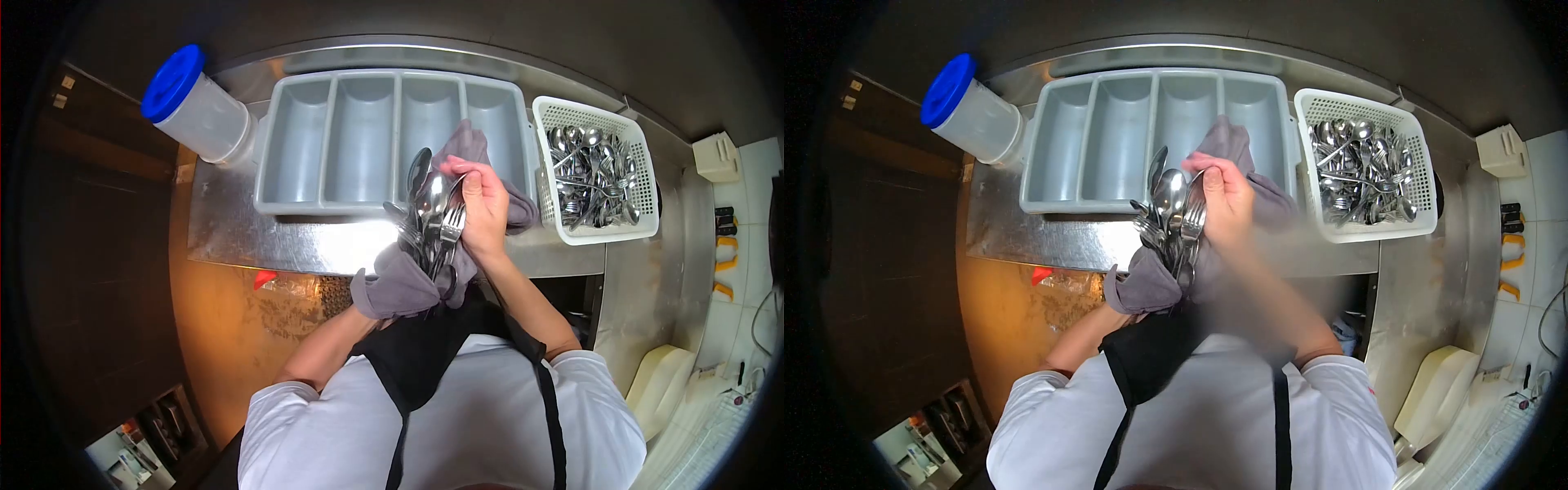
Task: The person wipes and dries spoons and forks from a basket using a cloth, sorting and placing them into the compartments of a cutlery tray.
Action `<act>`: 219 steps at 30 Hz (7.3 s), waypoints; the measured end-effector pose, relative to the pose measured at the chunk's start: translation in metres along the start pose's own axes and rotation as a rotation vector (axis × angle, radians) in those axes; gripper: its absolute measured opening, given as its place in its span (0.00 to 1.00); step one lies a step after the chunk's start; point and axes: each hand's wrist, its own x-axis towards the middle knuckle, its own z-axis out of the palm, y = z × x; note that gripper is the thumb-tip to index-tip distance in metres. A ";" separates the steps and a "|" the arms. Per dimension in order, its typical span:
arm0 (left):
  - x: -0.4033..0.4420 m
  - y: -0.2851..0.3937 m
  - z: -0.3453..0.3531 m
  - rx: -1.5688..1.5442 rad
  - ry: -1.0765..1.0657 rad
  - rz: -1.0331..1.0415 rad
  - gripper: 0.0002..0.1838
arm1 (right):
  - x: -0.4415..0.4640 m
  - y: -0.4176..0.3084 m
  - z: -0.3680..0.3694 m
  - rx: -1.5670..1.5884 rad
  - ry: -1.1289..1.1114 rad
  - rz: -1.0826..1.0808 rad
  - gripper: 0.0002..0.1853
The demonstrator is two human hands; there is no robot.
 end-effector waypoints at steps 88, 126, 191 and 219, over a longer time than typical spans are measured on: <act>-0.005 0.003 -0.021 0.036 0.105 -0.049 0.03 | -0.009 -0.019 0.024 0.015 -0.285 0.144 0.38; -0.028 0.004 -0.023 -0.036 0.132 -0.119 0.04 | 0.040 -0.029 0.013 0.059 -0.453 0.174 0.21; -0.032 0.005 -0.019 -0.102 0.131 -0.135 0.06 | 0.132 -0.144 0.001 0.624 -0.519 0.020 0.11; 0.010 0.007 -0.023 -0.150 0.253 -0.150 0.07 | 0.017 -0.048 0.008 0.214 -0.436 0.320 0.30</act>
